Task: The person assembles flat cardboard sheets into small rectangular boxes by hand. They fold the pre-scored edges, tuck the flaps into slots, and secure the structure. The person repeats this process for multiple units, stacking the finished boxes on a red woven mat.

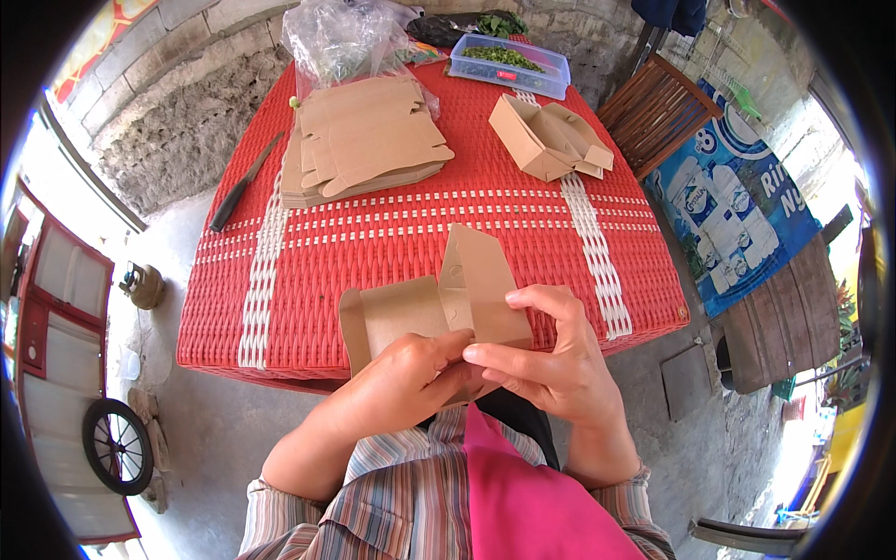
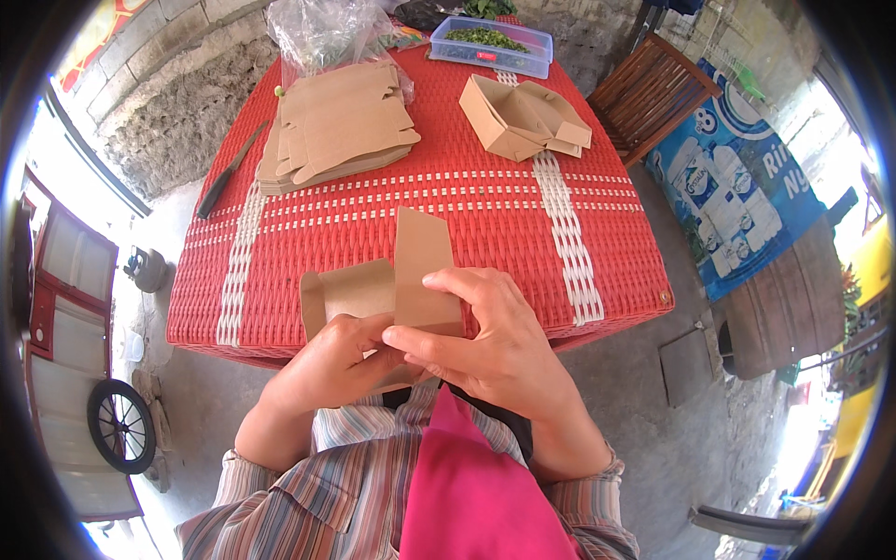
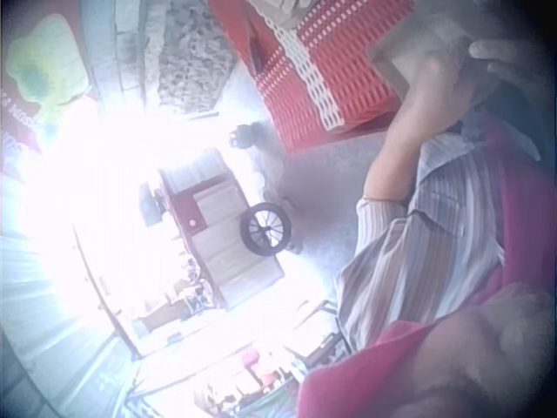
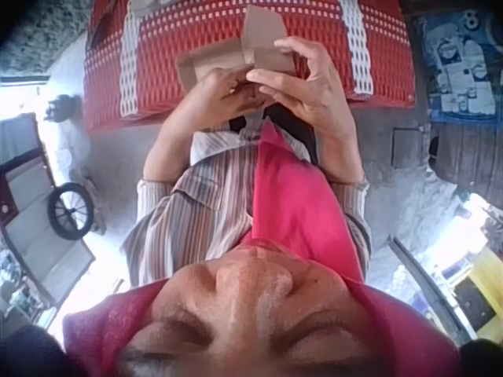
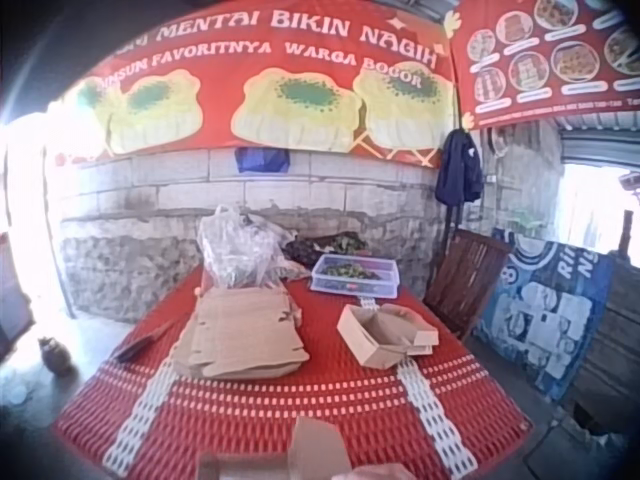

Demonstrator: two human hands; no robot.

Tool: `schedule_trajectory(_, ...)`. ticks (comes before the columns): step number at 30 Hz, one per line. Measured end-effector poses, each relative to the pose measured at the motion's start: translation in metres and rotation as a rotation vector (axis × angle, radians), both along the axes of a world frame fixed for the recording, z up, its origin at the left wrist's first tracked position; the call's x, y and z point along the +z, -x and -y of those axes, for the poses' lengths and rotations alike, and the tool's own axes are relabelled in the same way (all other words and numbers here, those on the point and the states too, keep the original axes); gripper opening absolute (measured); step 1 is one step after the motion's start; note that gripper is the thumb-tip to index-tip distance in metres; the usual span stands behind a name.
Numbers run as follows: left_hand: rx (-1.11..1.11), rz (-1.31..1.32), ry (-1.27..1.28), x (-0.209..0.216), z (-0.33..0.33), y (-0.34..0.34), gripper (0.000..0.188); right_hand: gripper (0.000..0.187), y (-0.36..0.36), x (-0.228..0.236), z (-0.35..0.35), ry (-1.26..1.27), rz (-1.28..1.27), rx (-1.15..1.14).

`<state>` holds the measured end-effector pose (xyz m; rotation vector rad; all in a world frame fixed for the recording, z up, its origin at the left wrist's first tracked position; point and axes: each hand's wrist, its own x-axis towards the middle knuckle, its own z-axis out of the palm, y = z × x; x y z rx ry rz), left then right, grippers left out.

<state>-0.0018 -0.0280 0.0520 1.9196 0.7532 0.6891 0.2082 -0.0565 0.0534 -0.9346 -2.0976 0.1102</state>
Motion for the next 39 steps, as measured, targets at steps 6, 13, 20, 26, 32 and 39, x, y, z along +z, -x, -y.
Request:
schedule_trajectory(6, -0.025, -0.013, 0.046, -0.003, -0.002, -0.002, 0.01, 0.035, -0.004, -0.005, -0.001, -0.015, -0.004, 0.018)
schedule_trajectory(13, -0.05, 0.0, 0.028, -0.002, -0.003, -0.005, 0.008, 0.037, -0.006, -0.003, -0.003, 0.002, -0.001, 0.02)
schedule_trajectory(20, -0.044, 0.052, 0.089, -0.006, -0.001, -0.009, 0.007, 0.034, -0.004, 0.006, -0.002, -0.003, 0.054, 0.02)
schedule_trajectory(26, -0.021, -0.011, 0.002, -0.005, -0.003, -0.005, 0.006, 0.032, -0.012, 0.026, 0.001, 0.004, 0.192, -0.048)
schedule_trajectory(32, 0.102, -0.313, -0.609, 0.011, -0.008, 0.011, 0.015, 0.024, -0.007, 0.011, 0.001, 0.011, 0.181, -0.114)
schedule_trajectory(39, -0.001, -0.597, -0.891, 0.015, -0.025, 0.03, 0.028, 0.022, 0.004, -0.021, -0.015, -0.016, 0.2, -0.104)
